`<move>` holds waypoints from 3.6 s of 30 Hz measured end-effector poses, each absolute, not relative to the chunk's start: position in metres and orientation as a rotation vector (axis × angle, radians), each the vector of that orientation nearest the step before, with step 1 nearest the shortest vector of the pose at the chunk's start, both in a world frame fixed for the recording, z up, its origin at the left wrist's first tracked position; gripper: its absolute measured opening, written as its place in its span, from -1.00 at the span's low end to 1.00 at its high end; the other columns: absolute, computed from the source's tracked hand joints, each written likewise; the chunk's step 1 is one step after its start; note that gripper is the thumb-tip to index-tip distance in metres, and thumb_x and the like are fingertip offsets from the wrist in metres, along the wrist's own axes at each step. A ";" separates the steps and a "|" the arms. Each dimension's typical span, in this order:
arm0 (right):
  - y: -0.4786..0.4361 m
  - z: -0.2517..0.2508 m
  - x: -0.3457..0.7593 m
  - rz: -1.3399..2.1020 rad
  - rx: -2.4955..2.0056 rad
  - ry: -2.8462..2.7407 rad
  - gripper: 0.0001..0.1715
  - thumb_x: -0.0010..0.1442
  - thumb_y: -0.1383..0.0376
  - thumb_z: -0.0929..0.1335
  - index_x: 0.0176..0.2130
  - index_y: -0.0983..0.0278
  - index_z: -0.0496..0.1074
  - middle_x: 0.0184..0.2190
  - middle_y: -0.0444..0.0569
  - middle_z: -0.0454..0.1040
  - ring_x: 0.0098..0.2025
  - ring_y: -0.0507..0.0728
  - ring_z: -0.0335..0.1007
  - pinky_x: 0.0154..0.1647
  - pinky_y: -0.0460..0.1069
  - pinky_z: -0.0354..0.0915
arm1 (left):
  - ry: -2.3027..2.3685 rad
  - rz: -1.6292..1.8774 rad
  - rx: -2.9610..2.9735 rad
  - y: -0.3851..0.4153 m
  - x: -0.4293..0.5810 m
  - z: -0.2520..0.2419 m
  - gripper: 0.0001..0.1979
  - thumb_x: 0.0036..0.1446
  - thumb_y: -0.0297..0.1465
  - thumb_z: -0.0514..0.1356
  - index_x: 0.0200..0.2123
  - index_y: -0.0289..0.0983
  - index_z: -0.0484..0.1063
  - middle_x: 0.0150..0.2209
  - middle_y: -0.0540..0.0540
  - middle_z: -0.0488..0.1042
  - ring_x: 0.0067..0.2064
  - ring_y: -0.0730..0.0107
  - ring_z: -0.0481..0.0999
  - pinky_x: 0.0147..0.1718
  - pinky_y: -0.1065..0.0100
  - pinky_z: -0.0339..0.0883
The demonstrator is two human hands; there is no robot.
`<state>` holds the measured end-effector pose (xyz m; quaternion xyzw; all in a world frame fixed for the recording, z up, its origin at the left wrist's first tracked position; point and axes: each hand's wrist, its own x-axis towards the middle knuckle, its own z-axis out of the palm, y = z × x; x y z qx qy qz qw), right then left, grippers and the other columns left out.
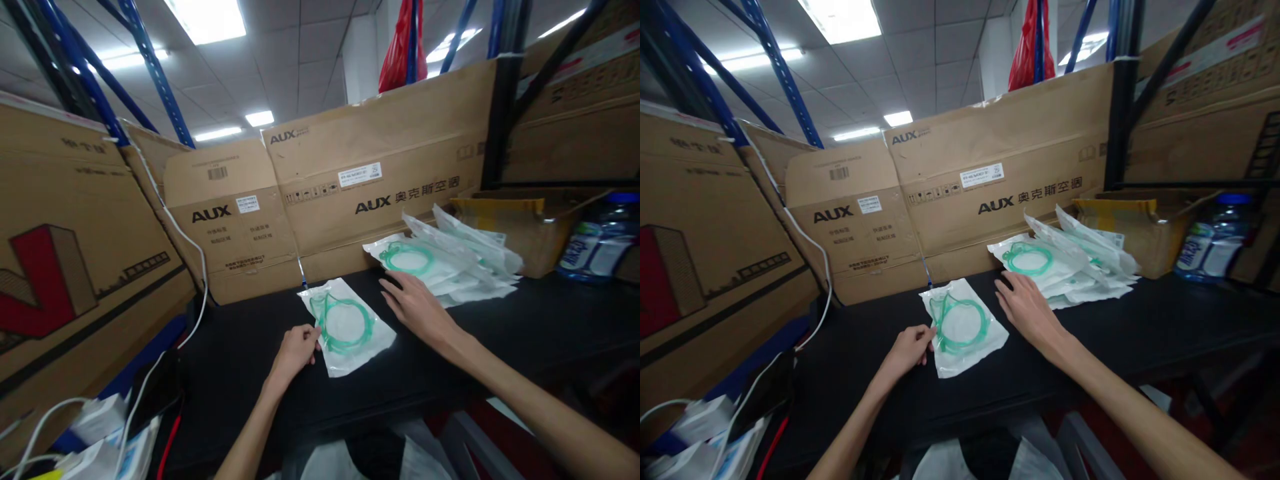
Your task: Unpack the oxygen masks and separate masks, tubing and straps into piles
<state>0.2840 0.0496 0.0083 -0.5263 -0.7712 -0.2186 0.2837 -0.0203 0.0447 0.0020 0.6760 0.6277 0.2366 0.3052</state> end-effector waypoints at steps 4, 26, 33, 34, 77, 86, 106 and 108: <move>-0.032 0.002 0.259 -0.376 -1.104 -2.254 -0.60 0.52 0.26 0.18 -0.01 0.20 0.58 -0.08 -0.01 0.64 -0.04 0.04 0.59 0.09 -0.11 0.47 | 1.650 0.620 1.743 0.031 -0.017 0.004 -0.58 0.34 -0.17 0.08 -0.51 -0.25 0.43 -0.61 0.00 0.45 -0.61 0.45 0.41 -0.52 0.44 0.24; -0.040 -0.050 0.227 -0.080 -0.966 -2.321 -0.49 0.44 0.40 0.26 0.31 0.20 0.38 0.19 0.17 0.51 0.26 0.29 0.45 0.27 0.26 0.41 | 1.512 0.503 2.523 0.038 0.020 0.027 -0.43 0.42 -0.19 0.11 0.38 -0.35 0.23 0.48 -0.29 0.13 0.50 0.12 0.08 0.45 0.18 -0.04; -0.048 -0.045 0.254 -0.066 -0.908 -2.313 -0.48 0.45 0.35 0.26 0.33 0.18 0.38 0.14 0.13 0.53 0.21 0.26 0.49 0.25 0.19 0.43 | 1.575 0.391 2.453 0.068 0.020 0.021 -0.34 0.50 -0.06 -0.19 0.46 -0.33 0.10 0.46 -0.30 0.18 0.46 0.03 0.20 0.41 0.10 0.05; -0.049 -0.047 0.260 -0.079 -0.905 -2.303 -0.47 0.46 0.33 0.26 0.35 0.16 0.37 0.16 0.13 0.53 0.23 0.27 0.48 0.27 0.20 0.42 | 1.582 0.370 2.439 0.070 0.018 0.021 -0.33 0.50 -0.05 -0.24 0.46 -0.31 0.10 0.45 -0.29 0.20 0.44 0.02 0.23 0.39 0.09 0.08; -0.017 -0.057 0.413 0.023 -1.159 -2.149 -0.53 0.40 -0.03 0.30 -0.09 0.20 0.66 -0.06 0.14 0.66 0.03 0.33 0.63 0.14 0.20 0.53 | 1.974 0.131 2.474 0.050 -0.045 0.030 -0.65 0.46 -0.28 0.10 0.17 -0.33 0.45 0.11 -0.28 0.56 0.14 0.07 0.57 0.20 -0.09 0.36; -0.031 -0.066 0.390 -0.042 -1.215 -2.081 -0.53 0.41 -0.01 0.32 0.06 0.21 0.63 0.09 0.10 0.62 0.08 0.33 0.61 0.22 0.22 0.46 | 1.751 0.067 2.377 0.088 -0.002 0.001 -0.28 0.44 0.07 -0.27 0.52 -0.08 -0.07 0.55 -0.08 -0.24 0.55 -0.02 -0.20 0.42 -0.31 -0.24; -0.038 -0.066 0.386 -0.043 -1.148 -1.980 -0.67 0.36 0.03 0.38 -0.16 0.22 0.59 0.00 0.13 0.66 0.02 0.32 0.64 0.17 0.18 0.51 | 1.800 0.235 2.199 0.167 0.079 -0.012 -0.21 0.28 0.19 0.04 0.43 -0.07 0.16 0.56 -0.20 -0.14 0.54 -0.24 -0.19 0.32 -0.56 -0.39; -0.038 -0.063 0.381 -0.013 -1.121 -1.999 -0.69 0.36 0.05 0.38 -0.16 0.20 0.59 0.02 0.12 0.65 0.04 0.32 0.63 0.19 0.18 0.50 | 1.763 0.239 2.199 0.175 0.086 -0.009 -0.17 0.21 0.20 0.10 0.43 -0.05 0.16 0.55 -0.20 -0.11 0.54 -0.26 -0.17 0.31 -0.58 -0.40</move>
